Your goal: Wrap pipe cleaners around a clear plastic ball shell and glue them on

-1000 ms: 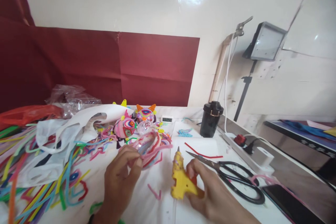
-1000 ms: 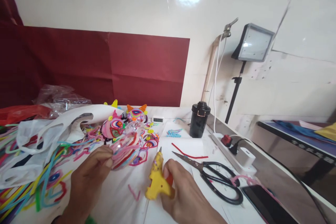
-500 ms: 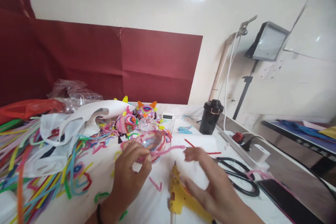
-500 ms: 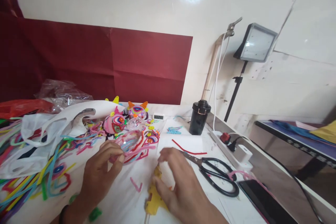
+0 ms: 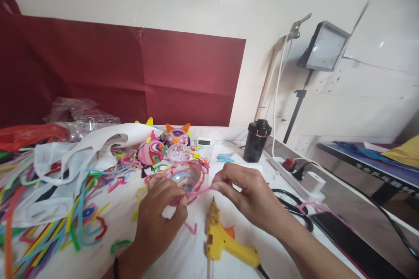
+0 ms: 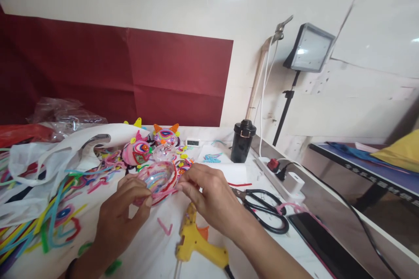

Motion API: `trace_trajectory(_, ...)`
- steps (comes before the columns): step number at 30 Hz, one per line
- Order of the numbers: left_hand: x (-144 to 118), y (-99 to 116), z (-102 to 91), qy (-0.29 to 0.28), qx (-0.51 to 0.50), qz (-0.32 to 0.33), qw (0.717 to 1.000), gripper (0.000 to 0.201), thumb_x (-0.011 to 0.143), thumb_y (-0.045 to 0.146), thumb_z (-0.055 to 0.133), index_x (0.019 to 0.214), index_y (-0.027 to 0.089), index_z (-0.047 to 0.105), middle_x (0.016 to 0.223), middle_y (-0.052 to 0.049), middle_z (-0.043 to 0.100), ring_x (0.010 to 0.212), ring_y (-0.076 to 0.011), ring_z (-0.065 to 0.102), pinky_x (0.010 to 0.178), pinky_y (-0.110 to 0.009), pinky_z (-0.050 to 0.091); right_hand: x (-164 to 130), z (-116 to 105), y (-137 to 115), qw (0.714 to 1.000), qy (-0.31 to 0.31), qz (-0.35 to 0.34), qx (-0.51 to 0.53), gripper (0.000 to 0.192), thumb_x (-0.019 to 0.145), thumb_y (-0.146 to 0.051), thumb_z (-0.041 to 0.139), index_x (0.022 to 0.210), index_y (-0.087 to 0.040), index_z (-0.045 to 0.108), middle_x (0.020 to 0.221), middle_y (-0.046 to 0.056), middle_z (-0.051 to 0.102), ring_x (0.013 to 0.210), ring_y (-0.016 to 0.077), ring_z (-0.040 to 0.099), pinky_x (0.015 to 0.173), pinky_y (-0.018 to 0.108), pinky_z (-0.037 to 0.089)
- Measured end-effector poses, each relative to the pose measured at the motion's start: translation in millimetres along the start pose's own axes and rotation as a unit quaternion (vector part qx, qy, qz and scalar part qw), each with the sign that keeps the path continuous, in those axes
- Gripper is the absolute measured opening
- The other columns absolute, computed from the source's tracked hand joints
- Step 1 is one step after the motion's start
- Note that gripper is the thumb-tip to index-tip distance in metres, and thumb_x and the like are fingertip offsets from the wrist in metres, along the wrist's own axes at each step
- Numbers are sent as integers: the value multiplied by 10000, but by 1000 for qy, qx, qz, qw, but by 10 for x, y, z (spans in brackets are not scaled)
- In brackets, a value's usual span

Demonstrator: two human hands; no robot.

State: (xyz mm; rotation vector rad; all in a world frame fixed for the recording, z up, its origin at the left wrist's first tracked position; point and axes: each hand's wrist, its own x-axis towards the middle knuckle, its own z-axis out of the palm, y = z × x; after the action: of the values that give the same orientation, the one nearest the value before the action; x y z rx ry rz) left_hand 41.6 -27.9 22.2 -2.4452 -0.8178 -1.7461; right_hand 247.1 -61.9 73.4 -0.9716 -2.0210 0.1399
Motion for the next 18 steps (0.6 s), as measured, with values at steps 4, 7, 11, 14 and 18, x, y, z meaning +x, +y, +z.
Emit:
trace_trajectory(4, -9, -6, 5, -8, -10, -1, 1000, 143, 796, 79, 548, 728, 205, 553, 645, 26, 563, 650, -152, 557, 850, -394, 430, 62, 37, 115, 1000, 7, -16, -5, 224, 950, -299, 518, 767, -186, 581, 709, 27, 625, 655, 152, 568, 605, 259, 428)
trace_trajectory(7, -6, -4, 6, -11, -22, 4, 1000, 154, 792, 57, 555, 741, 203, 548, 652, 23, 562, 660, -154, 557, 812, -382, 435, 88, 76, 175, 999, 11, -38, -9, 239, 956, -315, 510, 768, -184, 579, 716, 33, 622, 680, 157, 568, 627, 261, 430)
trace_trajectory(11, 11, 10, 3, -23, -33, 9, 999, 165, 786, 47, 556, 730, 200, 536, 647, 24, 551, 648, -151, 548, 766, -367, 436, 95, 110, 210, 998, 16, -59, -23, 268, 962, -338, 495, 766, -175, 578, 706, 41, 613, 679, 161, 550, 638, 270, 423)
trace_trajectory(14, 19, 16, -2, -24, -41, 4, 999, 159, 785, 59, 555, 724, 205, 545, 630, 27, 546, 629, -150, 544, 730, -351, 442, 93, 126, 222, 998, 13, -58, -27, 269, 963, -333, 493, 758, -178, 575, 699, 36, 604, 674, 159, 542, 647, 274, 420)
trace_trajectory(18, 14, 13, -17, -31, -54, -14, 998, 145, 797, 94, 548, 710, 209, 551, 622, 13, 559, 633, -164, 550, 713, -357, 456, 95, 136, 236, 998, 6, -56, -15, 283, 962, -343, 489, 753, -176, 582, 698, 38, 608, 667, 156, 548, 642, 274, 426)
